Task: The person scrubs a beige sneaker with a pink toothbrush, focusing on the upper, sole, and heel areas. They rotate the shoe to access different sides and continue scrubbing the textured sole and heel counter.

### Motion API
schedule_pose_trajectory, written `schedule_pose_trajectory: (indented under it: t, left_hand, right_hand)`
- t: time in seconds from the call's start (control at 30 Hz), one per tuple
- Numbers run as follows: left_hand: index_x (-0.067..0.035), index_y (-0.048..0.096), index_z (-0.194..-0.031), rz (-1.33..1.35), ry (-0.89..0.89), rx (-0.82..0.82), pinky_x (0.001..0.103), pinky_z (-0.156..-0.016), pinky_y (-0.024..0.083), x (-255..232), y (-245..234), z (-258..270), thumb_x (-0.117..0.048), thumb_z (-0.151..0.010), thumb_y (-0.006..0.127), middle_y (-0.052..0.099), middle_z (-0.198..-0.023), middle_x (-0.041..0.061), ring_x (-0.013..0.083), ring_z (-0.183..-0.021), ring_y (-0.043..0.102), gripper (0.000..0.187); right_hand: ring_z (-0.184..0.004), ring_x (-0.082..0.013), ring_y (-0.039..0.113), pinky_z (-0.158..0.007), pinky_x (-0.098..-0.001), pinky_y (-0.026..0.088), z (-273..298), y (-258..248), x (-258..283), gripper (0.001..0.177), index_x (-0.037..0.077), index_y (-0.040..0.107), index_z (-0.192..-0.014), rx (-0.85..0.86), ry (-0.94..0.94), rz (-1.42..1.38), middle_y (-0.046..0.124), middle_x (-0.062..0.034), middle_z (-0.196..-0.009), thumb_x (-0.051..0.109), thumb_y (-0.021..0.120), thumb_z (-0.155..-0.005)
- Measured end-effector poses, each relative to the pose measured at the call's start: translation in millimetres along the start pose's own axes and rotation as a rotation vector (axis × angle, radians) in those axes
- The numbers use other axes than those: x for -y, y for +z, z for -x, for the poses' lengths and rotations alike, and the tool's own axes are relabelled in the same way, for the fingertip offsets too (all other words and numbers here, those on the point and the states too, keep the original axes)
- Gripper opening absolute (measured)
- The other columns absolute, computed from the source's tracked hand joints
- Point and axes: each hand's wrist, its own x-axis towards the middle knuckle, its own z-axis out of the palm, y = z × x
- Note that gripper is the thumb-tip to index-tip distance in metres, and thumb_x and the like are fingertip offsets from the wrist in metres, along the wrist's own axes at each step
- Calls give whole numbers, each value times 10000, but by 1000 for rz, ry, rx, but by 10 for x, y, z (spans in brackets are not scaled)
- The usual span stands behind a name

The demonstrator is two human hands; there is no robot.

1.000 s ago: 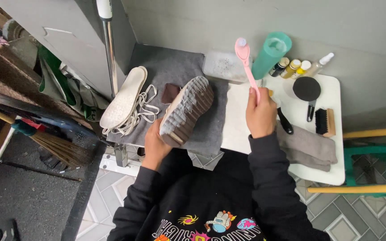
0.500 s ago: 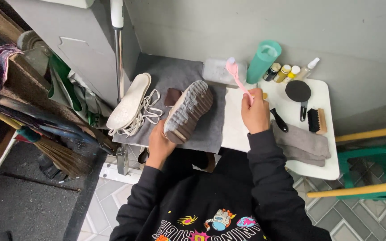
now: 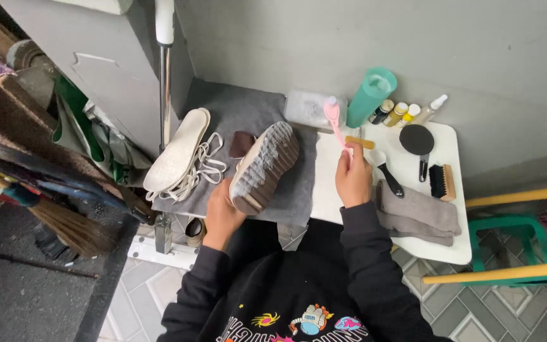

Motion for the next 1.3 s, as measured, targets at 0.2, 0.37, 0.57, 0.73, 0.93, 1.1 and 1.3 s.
schedule_pose_trajectory:
  t: [0.2,0.37,0.57,0.73,0.93,1.1,1.3]
  left_hand:
    - [-74,648,-1067,22,43,-5,558,-793,554,-257,-142,-68,-208,-698,841,672,-827,232,469,-870,685,438]
    - [-101,649,-1075,39,18,0,555,-794,550,-161,-132,-91,-218,-682,850,676,-824,216,458,-860,687,456]
    - [-85,666,-1038,212,-104,31,577,-772,523,-194,-228,-200,-202,-730,824,696,-829,250,511,-889,676,365]
    - [-89,675,-1017,270,-153,69,556,-784,529,-106,-217,-221,-208,-735,822,713,-836,234,499,-903,690,339]
    - [-106,686,-997,240,-58,66,475,-806,523,90,-147,-193,-259,-728,850,713,-781,182,451,-850,696,349]
    - [-145,659,-994,-39,153,65,381,-813,461,444,16,-242,-379,-664,880,703,-736,101,324,-805,708,461]
    - [-45,709,-981,85,44,149,561,-979,387,257,-37,-341,-448,-774,831,721,-796,193,442,-819,667,470]
  right_hand:
    - [-766,-457,708,-670,-512,561,-13,20,-10,123,168,625,-1155,-18,48,-77,675,-216,-704,186,605,-1036]
    - [-584,-288,612,-584,-387,523,123,10,77,104,158,663,-1114,35,97,-202,583,-123,-593,127,601,-1036]
    - [-511,-125,516,-543,-285,495,391,-103,438,153,133,718,-1139,146,79,-370,551,-66,-584,111,633,-1014]
    - [-538,-91,462,-544,-286,498,617,-286,768,181,141,781,-1100,235,155,-427,574,-35,-528,85,667,-971]
    - [-851,-216,746,-735,-408,592,669,-106,393,129,-7,735,-1070,224,109,-481,785,-233,-982,-8,657,-968]
    - [-749,-152,728,-660,-366,606,648,-10,136,87,36,761,-1004,292,170,-513,795,-188,-832,54,684,-968]
    - [-599,-237,780,-554,-327,596,612,-77,261,98,94,792,-936,356,-15,-517,783,-134,-683,38,756,-865]
